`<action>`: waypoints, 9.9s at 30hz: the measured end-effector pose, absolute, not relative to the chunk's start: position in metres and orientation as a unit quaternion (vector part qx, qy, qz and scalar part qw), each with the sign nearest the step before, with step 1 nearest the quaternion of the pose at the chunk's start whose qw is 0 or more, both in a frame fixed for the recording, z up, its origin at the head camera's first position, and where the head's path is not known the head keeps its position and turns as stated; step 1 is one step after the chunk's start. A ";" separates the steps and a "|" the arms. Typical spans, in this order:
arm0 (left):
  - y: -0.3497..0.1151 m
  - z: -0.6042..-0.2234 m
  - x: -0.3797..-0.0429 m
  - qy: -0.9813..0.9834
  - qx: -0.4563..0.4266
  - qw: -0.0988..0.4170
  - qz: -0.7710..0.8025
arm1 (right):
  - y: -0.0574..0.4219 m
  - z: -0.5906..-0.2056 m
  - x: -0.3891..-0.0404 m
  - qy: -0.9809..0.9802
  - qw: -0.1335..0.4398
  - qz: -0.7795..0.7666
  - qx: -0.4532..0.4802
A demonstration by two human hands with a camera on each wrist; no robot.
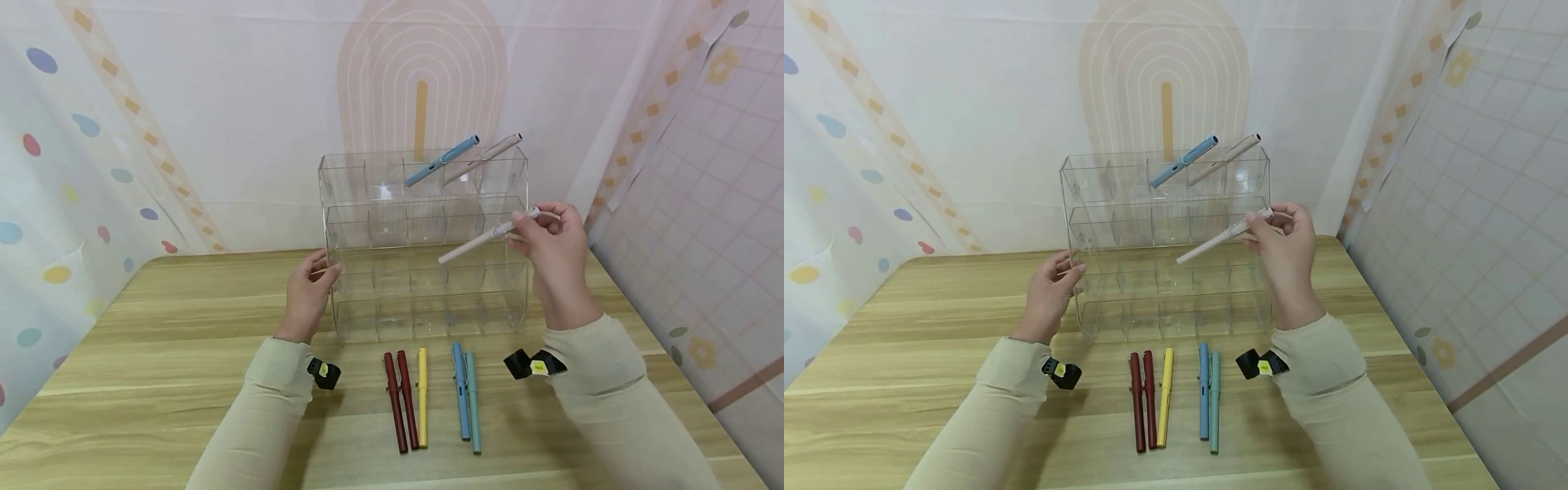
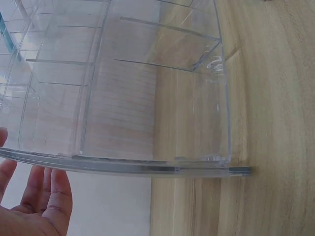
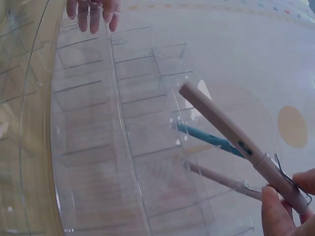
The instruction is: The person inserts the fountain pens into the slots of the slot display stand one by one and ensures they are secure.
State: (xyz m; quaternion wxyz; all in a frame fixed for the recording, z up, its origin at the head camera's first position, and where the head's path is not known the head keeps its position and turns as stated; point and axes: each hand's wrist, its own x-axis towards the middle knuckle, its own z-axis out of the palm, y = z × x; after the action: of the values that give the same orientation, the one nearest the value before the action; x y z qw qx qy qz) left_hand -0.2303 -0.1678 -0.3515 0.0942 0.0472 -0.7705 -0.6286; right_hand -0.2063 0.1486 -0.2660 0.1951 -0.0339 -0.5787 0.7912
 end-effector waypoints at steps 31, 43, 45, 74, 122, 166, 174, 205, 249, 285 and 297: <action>-0.164 -0.351 -0.230 -0.772 0.047 0.090 -0.628 | 0.100 -0.263 -0.256 -0.534 0.307 0.787 -0.033; -0.162 -0.353 -0.231 -0.769 0.046 0.091 -0.631 | 0.089 -0.273 -0.262 -0.575 0.290 0.764 -0.026; -0.162 -0.353 -0.231 -0.769 0.046 0.092 -0.631 | 0.088 -0.274 -0.263 -0.578 0.289 0.762 -0.024; -0.162 -0.353 -0.230 -0.768 0.037 0.092 -0.632 | 0.086 -0.282 -0.263 -0.619 0.273 0.736 -0.029; -0.162 -0.351 -0.229 -0.770 0.046 0.090 -0.630 | 0.148 -0.353 -0.171 -0.830 0.004 0.558 0.026; -0.162 -0.353 -0.230 -0.770 0.044 0.088 -0.630 | 0.138 -0.389 -0.163 -0.920 -0.161 0.350 0.076; -0.163 -0.353 -0.231 -0.771 0.041 0.092 -0.628 | 0.136 -0.388 -0.165 -0.931 -0.153 0.317 0.092; -0.162 -0.352 -0.229 -0.768 0.042 0.091 -0.633 | 0.157 -0.354 -0.167 -0.868 -0.151 0.470 0.059; -0.166 -0.352 -0.230 -0.769 0.050 0.089 -0.631 | 0.179 -0.230 -0.226 -0.588 0.295 0.751 -0.055; -0.167 -0.351 -0.227 -0.770 0.053 0.090 -0.630 | 0.135 -0.261 -0.259 -0.635 0.256 0.727 -0.054; -0.167 -0.351 -0.228 -0.769 0.053 0.086 -0.632 | 0.134 -0.267 -0.260 -0.658 0.255 0.706 -0.064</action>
State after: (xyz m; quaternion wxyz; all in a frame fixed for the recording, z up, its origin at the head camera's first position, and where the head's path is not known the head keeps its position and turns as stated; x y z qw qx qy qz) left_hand -0.2278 -0.1670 -0.3507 0.0858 0.0528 -0.7688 -0.6315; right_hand -0.2604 0.1341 -0.2670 0.2552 -0.0644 -0.6580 0.7055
